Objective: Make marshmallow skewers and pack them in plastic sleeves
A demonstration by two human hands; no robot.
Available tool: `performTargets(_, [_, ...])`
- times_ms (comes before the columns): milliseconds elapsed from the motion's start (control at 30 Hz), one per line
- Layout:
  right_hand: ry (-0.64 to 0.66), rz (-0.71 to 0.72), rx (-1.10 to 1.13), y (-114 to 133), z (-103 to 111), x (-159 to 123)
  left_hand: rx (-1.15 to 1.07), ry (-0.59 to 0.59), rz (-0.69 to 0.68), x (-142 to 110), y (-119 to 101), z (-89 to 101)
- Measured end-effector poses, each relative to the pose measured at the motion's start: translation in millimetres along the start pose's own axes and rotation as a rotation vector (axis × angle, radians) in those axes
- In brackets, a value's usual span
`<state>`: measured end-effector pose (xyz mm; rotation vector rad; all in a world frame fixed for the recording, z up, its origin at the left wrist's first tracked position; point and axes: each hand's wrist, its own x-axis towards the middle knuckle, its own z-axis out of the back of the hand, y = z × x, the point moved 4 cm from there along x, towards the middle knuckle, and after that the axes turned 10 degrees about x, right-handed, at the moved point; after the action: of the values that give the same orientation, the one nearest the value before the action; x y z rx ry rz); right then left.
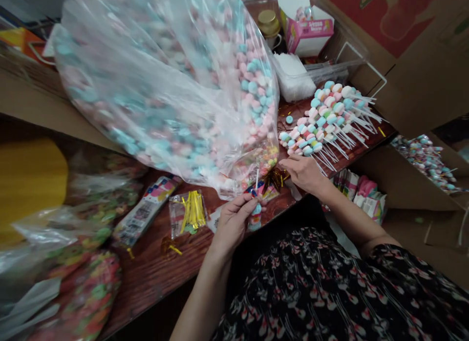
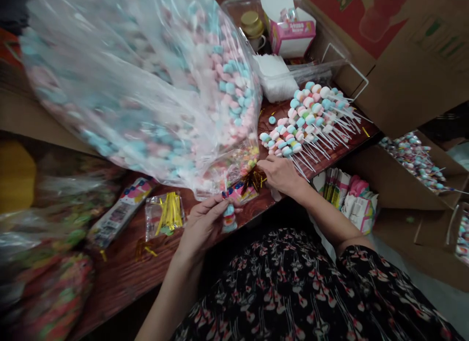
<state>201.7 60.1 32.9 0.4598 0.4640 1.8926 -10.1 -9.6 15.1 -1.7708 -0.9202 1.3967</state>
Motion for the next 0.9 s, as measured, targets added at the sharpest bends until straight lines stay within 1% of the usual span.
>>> performTargets(67, [-0.129, 0.041, 0.154, -5, 4, 2, -0.019, -0.033, -0.035, 3, -2, -3.0])
performTargets(133, [-0.235, 0.078, 0.323, -11, 6, 6, -0.032, -0.037, -0.059, 4, -5, -4.6])
performTargets(200, [-0.283, 0.098, 0.457, -15, 6, 10, -0.067, -0.027, -0.068, 4, -10, -4.7])
performTargets(300, [-0.303, 0.088, 0.552, -14, 7, 13, -0.081, -0.016, -0.076, 6, -19, -6.1])
performTargets(367, [-0.319, 0.092, 0.571, -6, 8, 12, -0.059, 0.003, -0.09, 10, -27, -11.7])
performTargets(433, [-0.338, 0.133, 0.593, 7, 10, 10, -0.068, 0.067, -0.081, 16, -33, -22.7])
performTargets(500, [-0.355, 0.192, 0.649, 23, 9, 7, -0.133, 0.146, -0.059, 21, -37, -35.8])
performTargets(533, [-0.371, 0.218, 0.692, 30, 9, 6, -0.173, 0.165, -0.057, 23, -39, -41.0])
performTargets(600, [-0.391, 0.233, 0.796, 38, 6, 3, -0.233, 0.142, -0.087, 25, -40, -45.6])
performTargets(633, [-0.383, 0.222, 0.856, 39, 4, 3, -0.24, 0.113, -0.111, 25, -39, -45.0])
performTargets(667, [-0.348, 0.205, 0.922, 38, 2, 2, -0.226, 0.08, -0.135, 25, -39, -42.7])
performTargets(700, [-0.277, 0.181, 0.993, 36, 0, 2, -0.185, 0.051, -0.157, 25, -37, -39.2])
performTargets(800, [-0.042, 0.049, 1.246, 25, -5, 1, 0.083, -0.042, -0.273, 20, -38, -25.9])
performTargets(833, [0.008, -0.019, 1.309, 21, -6, 2, 0.192, -0.073, -0.341, 17, -41, -22.5])
performTargets(900, [0.098, -0.129, 1.343, 20, -6, 4, 0.374, -0.117, -0.494, 10, -48, -20.1])
